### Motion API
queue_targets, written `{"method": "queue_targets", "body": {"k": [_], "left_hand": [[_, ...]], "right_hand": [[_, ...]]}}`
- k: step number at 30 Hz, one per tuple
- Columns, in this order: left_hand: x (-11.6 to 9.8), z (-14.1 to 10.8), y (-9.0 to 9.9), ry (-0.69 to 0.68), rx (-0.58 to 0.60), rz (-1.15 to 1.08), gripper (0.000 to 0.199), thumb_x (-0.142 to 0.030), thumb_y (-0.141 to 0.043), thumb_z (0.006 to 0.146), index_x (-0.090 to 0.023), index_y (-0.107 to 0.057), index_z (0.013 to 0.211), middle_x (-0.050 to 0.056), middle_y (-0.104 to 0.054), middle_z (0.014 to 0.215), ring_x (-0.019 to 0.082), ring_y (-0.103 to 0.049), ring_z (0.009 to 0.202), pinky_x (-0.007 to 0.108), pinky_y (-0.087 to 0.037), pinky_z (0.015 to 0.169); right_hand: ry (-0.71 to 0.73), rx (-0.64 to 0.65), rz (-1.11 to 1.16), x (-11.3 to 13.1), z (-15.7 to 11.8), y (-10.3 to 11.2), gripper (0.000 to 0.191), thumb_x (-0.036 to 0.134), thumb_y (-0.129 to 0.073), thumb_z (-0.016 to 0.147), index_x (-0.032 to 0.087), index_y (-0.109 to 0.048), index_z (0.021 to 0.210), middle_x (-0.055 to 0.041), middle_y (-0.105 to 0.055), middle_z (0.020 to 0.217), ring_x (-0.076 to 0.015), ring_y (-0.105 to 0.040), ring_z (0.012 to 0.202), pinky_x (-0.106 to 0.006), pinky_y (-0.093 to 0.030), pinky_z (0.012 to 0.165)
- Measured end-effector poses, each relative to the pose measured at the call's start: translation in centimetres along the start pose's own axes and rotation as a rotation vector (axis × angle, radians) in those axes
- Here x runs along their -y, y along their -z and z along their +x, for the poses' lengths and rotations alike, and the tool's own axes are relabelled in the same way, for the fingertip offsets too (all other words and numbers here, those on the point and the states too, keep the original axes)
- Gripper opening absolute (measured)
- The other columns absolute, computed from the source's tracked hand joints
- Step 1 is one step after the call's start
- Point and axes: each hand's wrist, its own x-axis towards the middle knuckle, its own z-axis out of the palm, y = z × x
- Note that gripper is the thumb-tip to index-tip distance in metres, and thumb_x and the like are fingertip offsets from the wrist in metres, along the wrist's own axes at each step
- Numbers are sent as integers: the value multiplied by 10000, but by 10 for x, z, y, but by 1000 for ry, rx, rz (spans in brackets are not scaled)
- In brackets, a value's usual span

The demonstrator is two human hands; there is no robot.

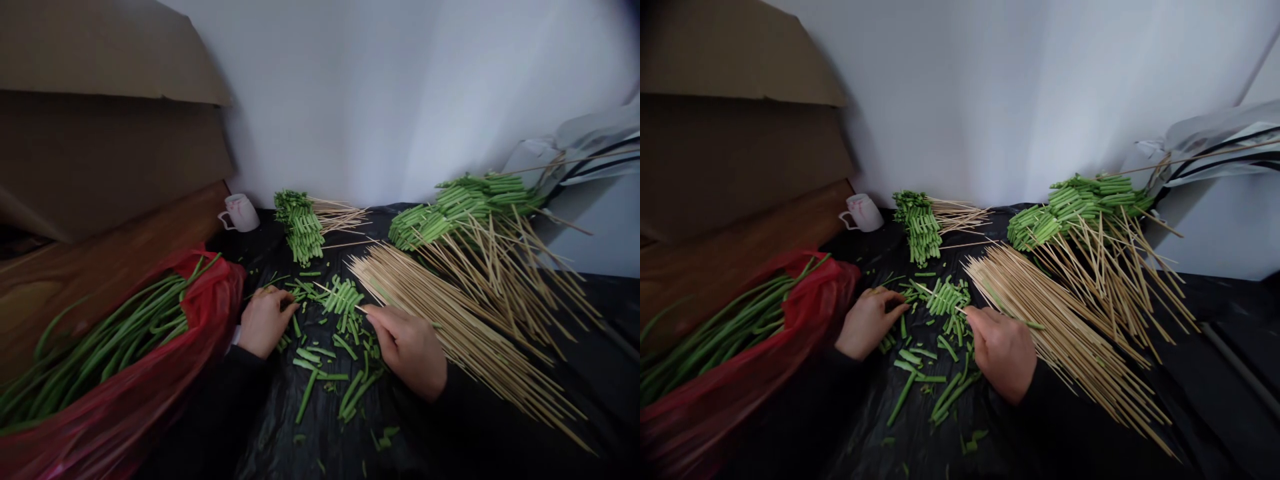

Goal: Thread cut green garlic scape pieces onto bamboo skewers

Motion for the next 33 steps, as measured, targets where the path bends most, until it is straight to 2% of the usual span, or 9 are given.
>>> {"method": "queue_targets", "body": {"k": [3, 6, 9, 12, 15, 18, 20, 26, 33], "left_hand": [[-1, 0, 1, 18, 29, 2, 136, -281, -613, 803, -203, -723, 817, 81, -671, 859, 278, -588, 897, 366, -425, 770], [-1, 1, 0, -31, -24, -107, 102, -263, -626, 794, -201, -708, 805, 71, -681, 876, 262, -593, 908, 364, -427, 805], [-3, 2, 0, -36, -123, -340, 117, -287, -635, 805, -200, -704, 842, 58, -709, 911, 241, -609, 915, 364, -429, 847], [-8, 3, 2, 66, -157, -676, 209, -324, -689, 776, -195, -715, 939, 48, -727, 910, 214, -637, 871, 349, -451, 842], [-14, 2, 4, 195, -106, -1054, 287, -320, -775, 697, -185, -738, 947, 49, -738, 922, 190, -641, 867, 310, -470, 821], [-18, 1, 6, 354, 24, -1411, 284, -292, -838, 620, -174, -760, 868, 45, -739, 914, 147, -629, 821, 252, -482, 750], [-21, 0, 6, 433, 105, -1569, 304, -263, -861, 588, -164, -764, 859, 33, -730, 869, 111, -613, 755, 215, -481, 689], [-25, -1, 9, 449, 220, -1653, 314, -244, -871, 581, -135, -772, 858, 21, -703, 800, 65, -564, 662, 184, -472, 651], [-23, -1, 9, 438, 234, -1662, 271, -214, -845, 624, -136, -772, 874, 30, -698, 819, 71, -564, 676, 195, -462, 655]], "right_hand": [[-4, 11, 2, 0, -1, 0, 282, 179, -416, 950, 162, -668, 1076, -77, -717, 930, -184, -672, 916, -284, -495, 844], [-2, 20, 2, 1, -2, -1, 282, 180, -411, 953, 161, -666, 1074, -76, -713, 926, -182, -671, 907, -279, -493, 832], [3, 21, 0, 2, -2, -1, 283, 179, -408, 954, 168, -664, 1074, -71, -712, 922, -178, -672, 888, -272, -495, 803], [9, 18, 4, 2, -2, -1, 285, 172, -408, 953, 164, -664, 1078, -70, -711, 912, -174, -674, 869, -267, -497, 791], [10, 27, 7, 3, -2, -1, 284, 169, -412, 949, 163, -666, 1077, -71, -712, 915, -173, -674, 872, -267, -499, 794], [7, 44, 7, 5, -3, 0, 285, 168, -411, 947, 171, -667, 1072, -69, -712, 929, -173, -672, 882, -269, -501, 800], [3, 59, 12, 5, -3, 0, 289, 165, -408, 946, 175, -665, 1078, -68, -711, 937, -171, -670, 888, -270, -501, 807], [1, 91, 16, 6, -4, 0, 305, 154, -402, 939, 186, -651, 1112, -65, -705, 947, -175, -660, 907, -282, -495, 826], [-2, 103, -1, 6, -4, 1, 314, 141, -402, 929, 188, -652, 1113, -66, -703, 951, -174, -655, 894, -282, -494, 799]]}}
